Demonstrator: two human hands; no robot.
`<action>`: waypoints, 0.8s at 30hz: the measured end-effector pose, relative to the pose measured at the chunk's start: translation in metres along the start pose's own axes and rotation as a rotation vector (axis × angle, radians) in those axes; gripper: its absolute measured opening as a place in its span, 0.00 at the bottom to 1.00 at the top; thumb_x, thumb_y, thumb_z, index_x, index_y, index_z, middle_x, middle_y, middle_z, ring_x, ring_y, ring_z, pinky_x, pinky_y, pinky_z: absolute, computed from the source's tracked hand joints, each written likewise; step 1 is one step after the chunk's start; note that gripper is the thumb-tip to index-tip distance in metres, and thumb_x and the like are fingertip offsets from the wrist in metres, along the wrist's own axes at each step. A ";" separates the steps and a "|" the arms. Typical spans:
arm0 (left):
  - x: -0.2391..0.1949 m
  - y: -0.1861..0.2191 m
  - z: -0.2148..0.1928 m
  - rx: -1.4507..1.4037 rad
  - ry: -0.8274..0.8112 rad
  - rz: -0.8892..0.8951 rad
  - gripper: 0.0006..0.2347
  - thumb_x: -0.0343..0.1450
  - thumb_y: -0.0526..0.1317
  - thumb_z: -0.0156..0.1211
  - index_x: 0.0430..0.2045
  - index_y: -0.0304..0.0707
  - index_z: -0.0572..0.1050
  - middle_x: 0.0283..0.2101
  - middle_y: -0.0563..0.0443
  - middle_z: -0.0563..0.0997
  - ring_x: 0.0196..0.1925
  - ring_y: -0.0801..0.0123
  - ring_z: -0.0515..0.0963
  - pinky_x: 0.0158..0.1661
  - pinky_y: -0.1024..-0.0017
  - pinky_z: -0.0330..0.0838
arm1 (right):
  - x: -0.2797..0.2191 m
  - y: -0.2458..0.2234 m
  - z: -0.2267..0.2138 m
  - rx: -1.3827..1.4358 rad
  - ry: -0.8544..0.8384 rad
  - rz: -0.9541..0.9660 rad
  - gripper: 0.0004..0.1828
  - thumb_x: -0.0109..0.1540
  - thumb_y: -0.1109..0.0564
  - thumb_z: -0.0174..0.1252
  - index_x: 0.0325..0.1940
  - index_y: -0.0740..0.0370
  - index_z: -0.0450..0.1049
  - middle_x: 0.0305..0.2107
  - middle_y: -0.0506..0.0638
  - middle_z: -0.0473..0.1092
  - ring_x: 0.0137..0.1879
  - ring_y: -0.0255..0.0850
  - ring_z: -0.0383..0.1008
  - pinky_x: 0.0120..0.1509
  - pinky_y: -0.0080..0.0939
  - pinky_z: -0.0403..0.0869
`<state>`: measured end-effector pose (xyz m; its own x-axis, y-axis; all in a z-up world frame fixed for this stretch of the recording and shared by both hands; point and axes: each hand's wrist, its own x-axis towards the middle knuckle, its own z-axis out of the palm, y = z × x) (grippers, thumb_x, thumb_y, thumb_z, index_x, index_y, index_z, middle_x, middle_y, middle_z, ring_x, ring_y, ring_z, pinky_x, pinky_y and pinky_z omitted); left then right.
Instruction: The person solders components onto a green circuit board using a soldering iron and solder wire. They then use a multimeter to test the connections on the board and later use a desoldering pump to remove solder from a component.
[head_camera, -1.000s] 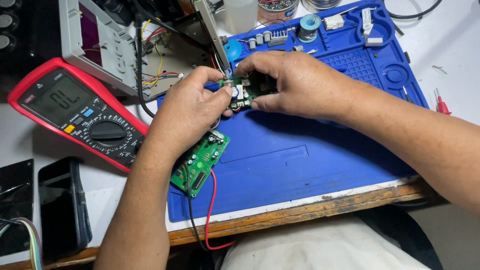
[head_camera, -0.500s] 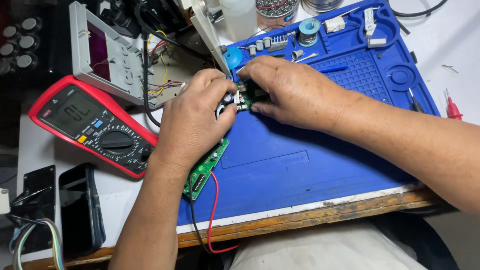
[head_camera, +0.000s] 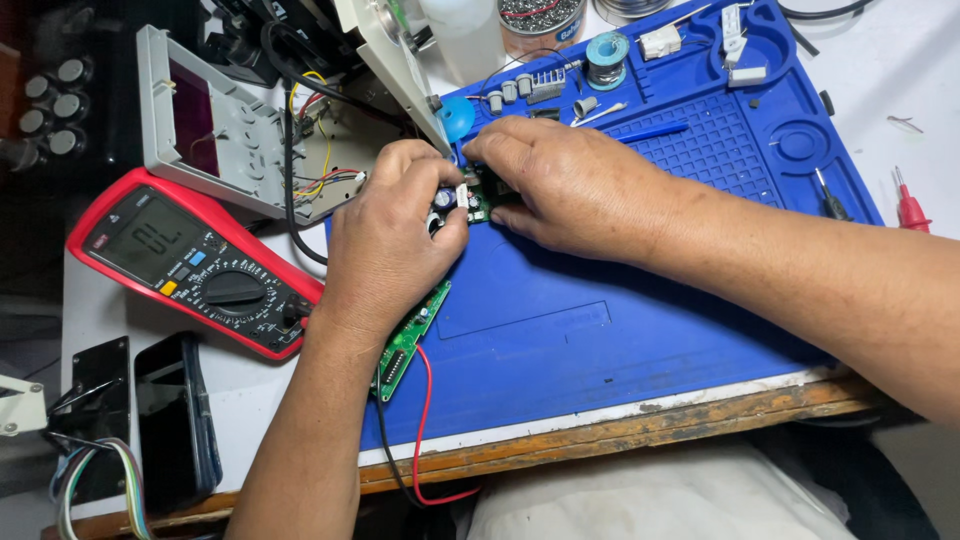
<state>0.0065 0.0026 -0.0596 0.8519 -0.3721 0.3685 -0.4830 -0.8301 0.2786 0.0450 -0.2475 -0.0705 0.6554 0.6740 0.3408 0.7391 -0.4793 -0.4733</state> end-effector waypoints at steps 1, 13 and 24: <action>0.000 0.000 0.001 0.000 -0.003 0.001 0.14 0.71 0.39 0.74 0.50 0.50 0.81 0.60 0.53 0.81 0.52 0.53 0.88 0.40 0.44 0.81 | 0.000 0.000 0.000 0.002 0.001 0.002 0.30 0.66 0.55 0.74 0.70 0.63 0.73 0.58 0.60 0.77 0.64 0.63 0.79 0.62 0.60 0.79; -0.002 0.001 0.006 0.135 0.072 0.071 0.11 0.71 0.39 0.76 0.45 0.48 0.82 0.59 0.51 0.82 0.50 0.52 0.88 0.34 0.45 0.80 | 0.001 0.001 0.002 0.001 0.018 -0.021 0.27 0.67 0.55 0.73 0.68 0.63 0.74 0.57 0.60 0.77 0.62 0.63 0.80 0.61 0.61 0.78; -0.003 0.007 0.003 0.343 0.093 0.197 0.09 0.71 0.39 0.74 0.41 0.43 0.82 0.71 0.47 0.82 0.45 0.52 0.90 0.41 0.51 0.83 | 0.001 0.000 0.005 -0.012 0.057 -0.062 0.24 0.69 0.55 0.73 0.65 0.65 0.74 0.54 0.62 0.77 0.59 0.66 0.80 0.60 0.64 0.79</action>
<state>0.0017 -0.0035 -0.0616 0.7199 -0.5120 0.4686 -0.5266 -0.8427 -0.1116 0.0450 -0.2444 -0.0740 0.6162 0.6693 0.4152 0.7799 -0.4448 -0.4403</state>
